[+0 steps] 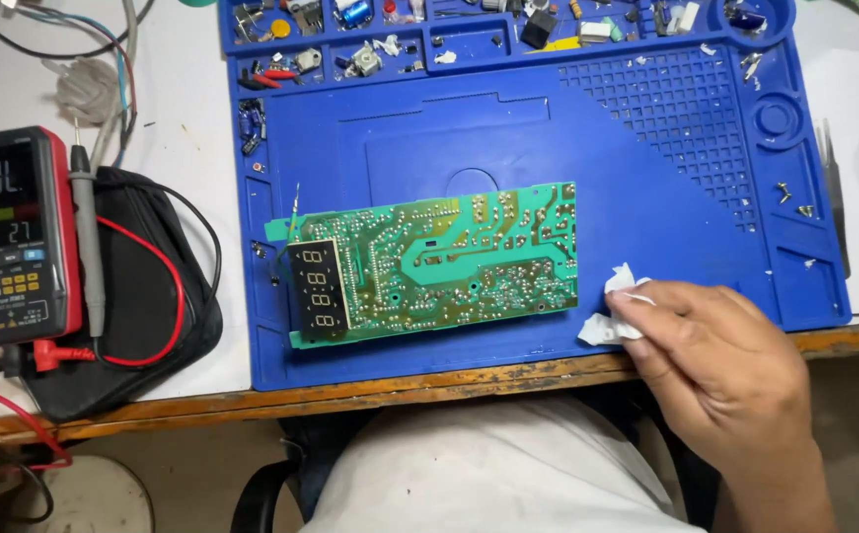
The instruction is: Repairing a circuit board by cleaning it with a cloth, soldering components, and brushing off debris.
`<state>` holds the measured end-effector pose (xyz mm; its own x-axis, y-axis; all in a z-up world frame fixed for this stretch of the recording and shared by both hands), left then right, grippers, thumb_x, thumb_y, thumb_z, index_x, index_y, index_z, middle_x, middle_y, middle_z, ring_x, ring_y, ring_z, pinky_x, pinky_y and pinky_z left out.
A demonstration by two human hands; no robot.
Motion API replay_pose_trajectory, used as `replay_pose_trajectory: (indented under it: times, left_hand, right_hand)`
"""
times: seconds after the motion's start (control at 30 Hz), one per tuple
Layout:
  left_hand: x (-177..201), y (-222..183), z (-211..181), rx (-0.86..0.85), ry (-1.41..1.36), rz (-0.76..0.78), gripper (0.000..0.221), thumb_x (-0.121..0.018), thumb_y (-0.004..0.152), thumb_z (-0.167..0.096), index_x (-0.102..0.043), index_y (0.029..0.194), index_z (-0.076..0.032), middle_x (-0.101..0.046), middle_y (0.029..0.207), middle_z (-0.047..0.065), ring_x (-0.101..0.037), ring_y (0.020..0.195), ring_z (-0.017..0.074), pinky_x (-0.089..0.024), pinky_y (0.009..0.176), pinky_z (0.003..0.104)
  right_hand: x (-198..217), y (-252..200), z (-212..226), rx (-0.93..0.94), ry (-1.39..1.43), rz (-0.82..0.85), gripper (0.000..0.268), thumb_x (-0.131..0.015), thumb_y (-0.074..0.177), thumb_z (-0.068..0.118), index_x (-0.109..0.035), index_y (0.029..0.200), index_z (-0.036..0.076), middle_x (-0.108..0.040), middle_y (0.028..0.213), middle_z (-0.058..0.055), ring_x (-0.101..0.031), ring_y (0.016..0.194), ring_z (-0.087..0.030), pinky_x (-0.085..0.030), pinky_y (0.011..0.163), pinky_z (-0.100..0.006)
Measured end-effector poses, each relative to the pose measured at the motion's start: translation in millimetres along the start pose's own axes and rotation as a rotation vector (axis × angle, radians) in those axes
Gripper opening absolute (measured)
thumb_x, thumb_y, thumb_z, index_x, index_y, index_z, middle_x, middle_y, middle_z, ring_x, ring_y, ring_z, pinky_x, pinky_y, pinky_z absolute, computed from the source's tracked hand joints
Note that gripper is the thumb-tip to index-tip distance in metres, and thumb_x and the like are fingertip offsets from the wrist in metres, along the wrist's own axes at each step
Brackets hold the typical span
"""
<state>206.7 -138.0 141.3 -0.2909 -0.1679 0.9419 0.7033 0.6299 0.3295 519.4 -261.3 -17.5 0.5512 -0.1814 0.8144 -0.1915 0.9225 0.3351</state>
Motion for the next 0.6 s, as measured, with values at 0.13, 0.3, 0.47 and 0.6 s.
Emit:
replay_pose_trajectory:
  times: [0.13,0.3,0.47,0.6]
  left_hand:
    - [-60,-17,-26,-0.037,0.047,0.028,0.121,-0.101,0.090,-0.074,-0.057,0.178,-0.005,-0.060,0.182,0.024,-0.054,0.169,0.0469,-0.038,0.138,0.072]
    - [-123,-32,-42,0.076,0.051,0.004,0.123,-0.098,0.078,-0.077,-0.061,0.172,-0.006,-0.064,0.173,0.018,-0.059,0.160,0.0358,-0.035,0.139,0.067]
    - [-118,-30,-44,0.070,0.081,-0.101,0.118,-0.105,0.072,-0.073,-0.069,0.162,-0.007,-0.074,0.156,0.011,-0.071,0.136,0.0288,-0.049,0.129,0.054]
    - [-120,-26,-44,0.060,0.129,-0.103,0.118,-0.101,0.070,-0.073,-0.070,0.162,-0.006,-0.073,0.149,0.011,-0.069,0.126,0.0289,-0.051,0.120,0.048]
  right_hand:
    - [0,-11,-11,-0.359,0.149,-0.232,0.052,-0.092,0.105,0.007,-0.073,0.150,-0.013,-0.083,0.139,-0.025,-0.082,0.124,-0.029,-0.063,0.116,-0.037]
    - [-14,43,34,-0.047,0.095,-0.159,0.021,-0.091,0.110,0.001,-0.081,0.127,-0.006,-0.078,0.128,-0.027,-0.079,0.120,-0.035,-0.063,0.112,-0.041]
    - [-19,57,42,0.008,-0.045,-0.043,0.016,-0.089,0.114,0.006,-0.085,0.129,0.004,-0.077,0.123,-0.018,-0.077,0.112,-0.031,-0.061,0.101,-0.038]
    - [-12,61,42,-0.112,-0.071,-0.074,0.024,-0.099,0.110,0.017,-0.084,0.126,0.005,-0.085,0.118,-0.011,-0.080,0.101,-0.021,-0.059,0.093,-0.033]
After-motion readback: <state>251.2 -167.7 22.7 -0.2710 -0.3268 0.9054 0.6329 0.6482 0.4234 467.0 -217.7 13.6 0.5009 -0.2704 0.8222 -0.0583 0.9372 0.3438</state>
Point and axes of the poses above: each hand's wrist, its own y-axis towards the middle knuckle, its own x-axis out of the back of the hand, z = x × y, the point moved 6 cm from there along y, towards the middle knuckle
